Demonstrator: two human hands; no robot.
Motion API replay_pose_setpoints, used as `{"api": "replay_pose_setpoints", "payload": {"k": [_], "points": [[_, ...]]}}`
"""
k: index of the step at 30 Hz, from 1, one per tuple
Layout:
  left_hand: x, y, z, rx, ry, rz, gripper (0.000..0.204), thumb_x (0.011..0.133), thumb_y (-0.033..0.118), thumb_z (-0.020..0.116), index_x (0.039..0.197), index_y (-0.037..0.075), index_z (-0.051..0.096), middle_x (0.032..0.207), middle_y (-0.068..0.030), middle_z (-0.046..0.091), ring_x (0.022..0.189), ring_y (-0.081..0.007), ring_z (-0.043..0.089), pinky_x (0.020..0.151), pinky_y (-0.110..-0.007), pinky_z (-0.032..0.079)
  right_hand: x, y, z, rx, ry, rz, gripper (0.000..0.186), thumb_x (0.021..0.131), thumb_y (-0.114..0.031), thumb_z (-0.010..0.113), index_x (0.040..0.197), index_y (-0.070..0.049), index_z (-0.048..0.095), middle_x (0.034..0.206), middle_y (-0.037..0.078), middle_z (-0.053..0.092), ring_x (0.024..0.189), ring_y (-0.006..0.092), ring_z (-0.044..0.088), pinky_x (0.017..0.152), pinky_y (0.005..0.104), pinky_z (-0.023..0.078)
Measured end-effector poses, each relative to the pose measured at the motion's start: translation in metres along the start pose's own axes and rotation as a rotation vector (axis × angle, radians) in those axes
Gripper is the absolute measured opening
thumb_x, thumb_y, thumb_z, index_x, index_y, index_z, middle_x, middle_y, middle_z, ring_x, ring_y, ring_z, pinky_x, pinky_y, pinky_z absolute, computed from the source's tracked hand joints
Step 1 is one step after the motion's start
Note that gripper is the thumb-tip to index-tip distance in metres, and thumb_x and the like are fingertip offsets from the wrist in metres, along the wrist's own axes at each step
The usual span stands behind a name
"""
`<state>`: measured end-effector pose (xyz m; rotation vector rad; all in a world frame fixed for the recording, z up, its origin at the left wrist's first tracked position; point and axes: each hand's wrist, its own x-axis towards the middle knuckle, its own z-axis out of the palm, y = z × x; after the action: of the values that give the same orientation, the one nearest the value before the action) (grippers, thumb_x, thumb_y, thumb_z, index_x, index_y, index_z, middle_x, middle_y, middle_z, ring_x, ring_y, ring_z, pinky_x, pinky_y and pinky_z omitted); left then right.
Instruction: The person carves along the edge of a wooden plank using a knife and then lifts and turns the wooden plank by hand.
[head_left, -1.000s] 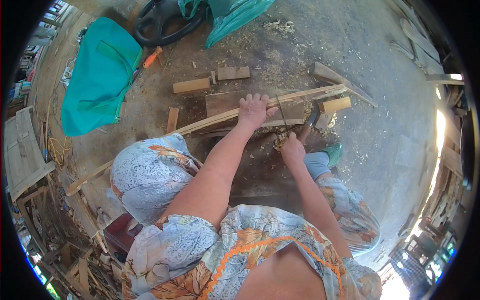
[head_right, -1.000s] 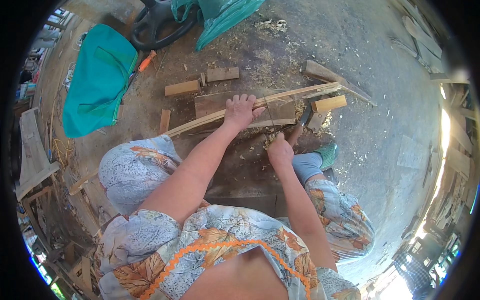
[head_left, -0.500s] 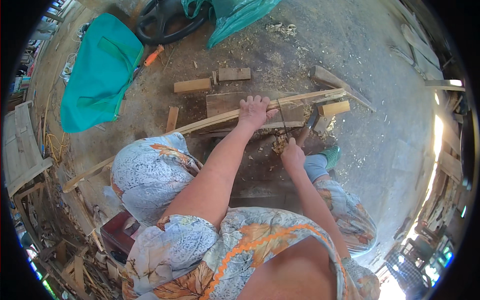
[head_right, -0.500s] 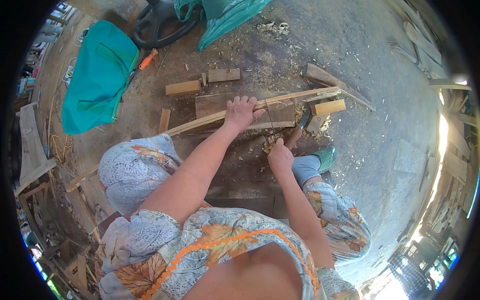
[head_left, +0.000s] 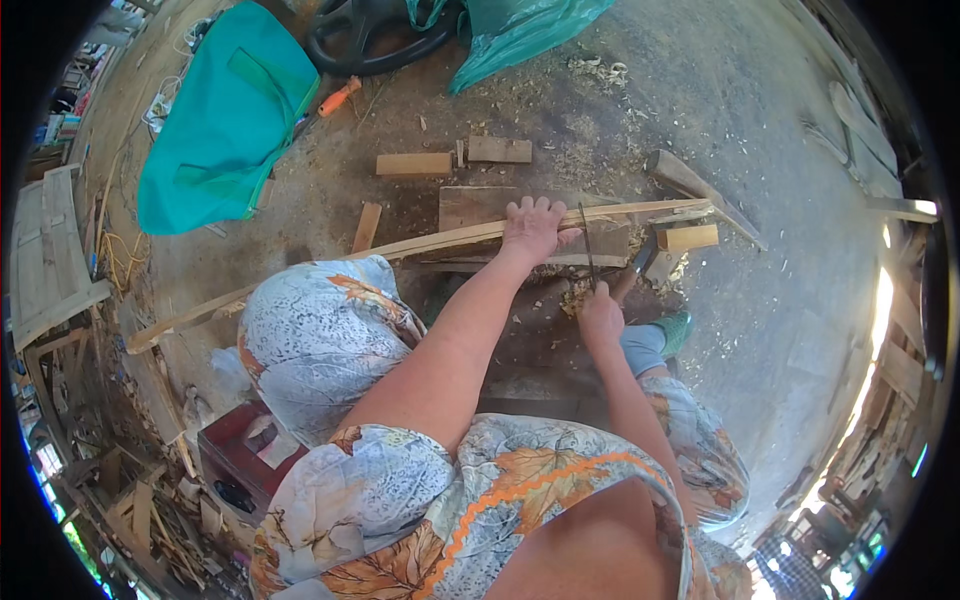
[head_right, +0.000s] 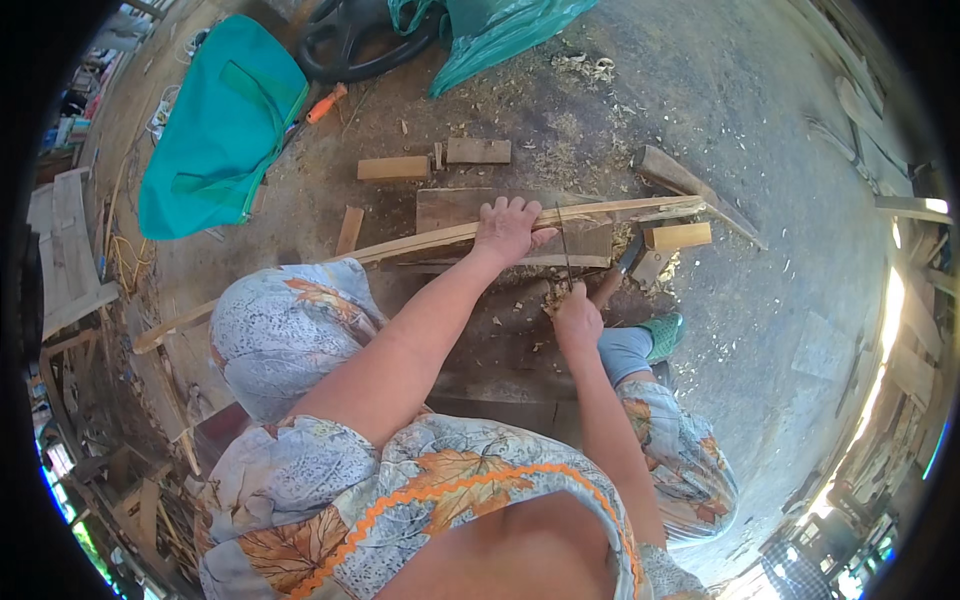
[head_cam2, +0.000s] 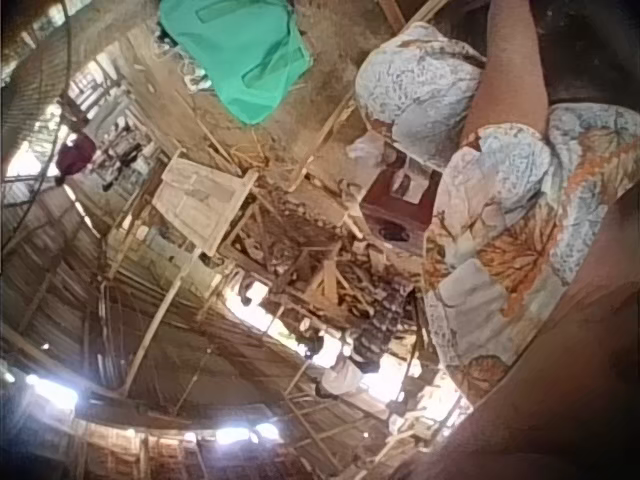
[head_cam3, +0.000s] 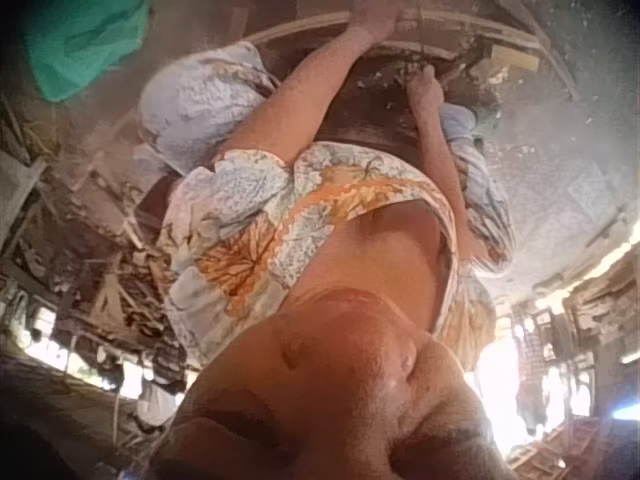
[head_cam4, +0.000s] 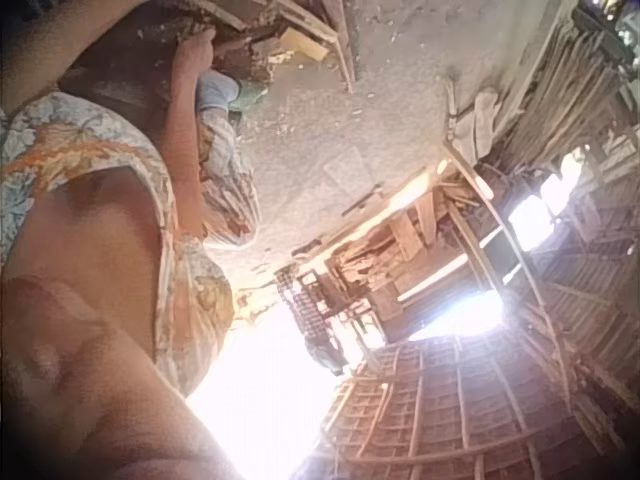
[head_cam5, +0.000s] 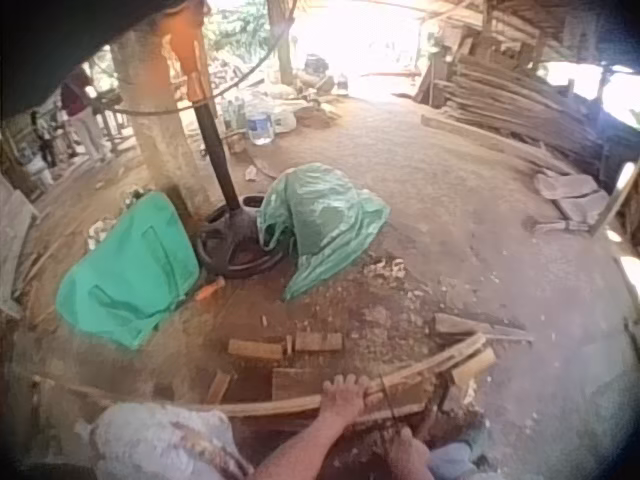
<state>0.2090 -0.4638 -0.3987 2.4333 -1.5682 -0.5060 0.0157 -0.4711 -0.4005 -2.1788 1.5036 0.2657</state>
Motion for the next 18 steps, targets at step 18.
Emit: {"api": "replay_pose_setpoints", "payload": {"k": [18], "points": [[-0.002, 0.0, 0.009, 0.02, 0.019, 0.038, 0.045, 0.08, 0.054, 0.051, 0.103, 0.015, 0.051, 0.102, -0.0063, 0.054, 0.099, -0.0245, 0.048, 0.08, -0.044, 0.036, 0.002, -0.004, -0.02, -0.063, -0.038, -0.139, 0.019, 0.087, -0.021, 0.045, 0.09, -0.003, 0.048, 0.079, 0.027, 0.06, 0.078, 0.0436, 0.059, 0.068, 0.052, 0.046]]}}
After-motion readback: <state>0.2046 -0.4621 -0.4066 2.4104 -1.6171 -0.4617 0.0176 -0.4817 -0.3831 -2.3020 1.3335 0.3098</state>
